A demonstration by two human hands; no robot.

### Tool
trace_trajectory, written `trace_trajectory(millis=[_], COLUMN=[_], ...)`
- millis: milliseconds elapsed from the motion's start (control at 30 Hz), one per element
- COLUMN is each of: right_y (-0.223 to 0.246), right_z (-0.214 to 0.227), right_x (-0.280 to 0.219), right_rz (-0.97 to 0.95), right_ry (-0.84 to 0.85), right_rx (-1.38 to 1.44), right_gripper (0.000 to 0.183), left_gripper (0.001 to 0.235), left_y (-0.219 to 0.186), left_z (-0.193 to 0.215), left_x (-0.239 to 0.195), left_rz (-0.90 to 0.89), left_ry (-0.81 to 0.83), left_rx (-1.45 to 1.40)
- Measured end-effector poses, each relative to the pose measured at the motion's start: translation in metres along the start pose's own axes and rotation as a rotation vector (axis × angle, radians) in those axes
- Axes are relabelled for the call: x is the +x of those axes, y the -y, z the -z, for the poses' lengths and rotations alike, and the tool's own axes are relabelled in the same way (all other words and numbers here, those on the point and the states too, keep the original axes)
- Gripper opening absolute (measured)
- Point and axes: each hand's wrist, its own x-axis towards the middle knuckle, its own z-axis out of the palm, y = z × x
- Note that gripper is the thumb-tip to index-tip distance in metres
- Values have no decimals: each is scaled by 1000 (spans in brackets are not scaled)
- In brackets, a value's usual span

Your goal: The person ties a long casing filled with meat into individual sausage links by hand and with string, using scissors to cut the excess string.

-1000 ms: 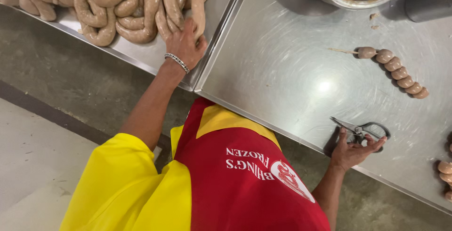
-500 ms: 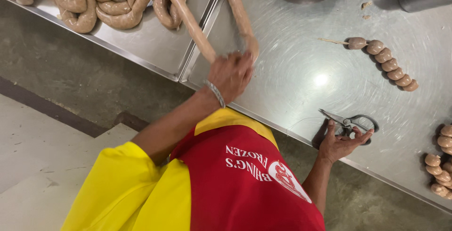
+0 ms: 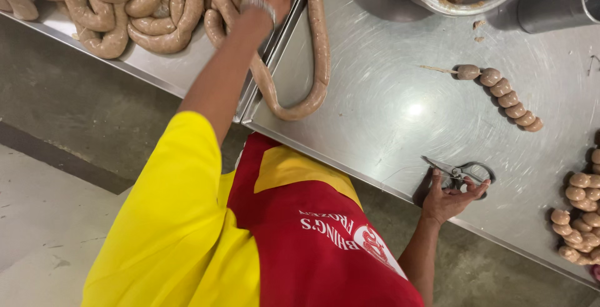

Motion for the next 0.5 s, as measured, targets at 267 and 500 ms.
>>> trace_trajectory(millis=[267, 500], right_y=[-7, 0], right_z=[-4, -1], right_x=[-1, 0], right_rz=[-39, 10], right_ry=[-32, -29], right_rx=[68, 38], right_gripper=[113, 113], left_gripper=[27, 42], left_y=[2, -113], left_z=[-30, 20], left_x=[66, -7], left_rz=[166, -42], left_ry=[327, -44], left_rx=[-26, -343])
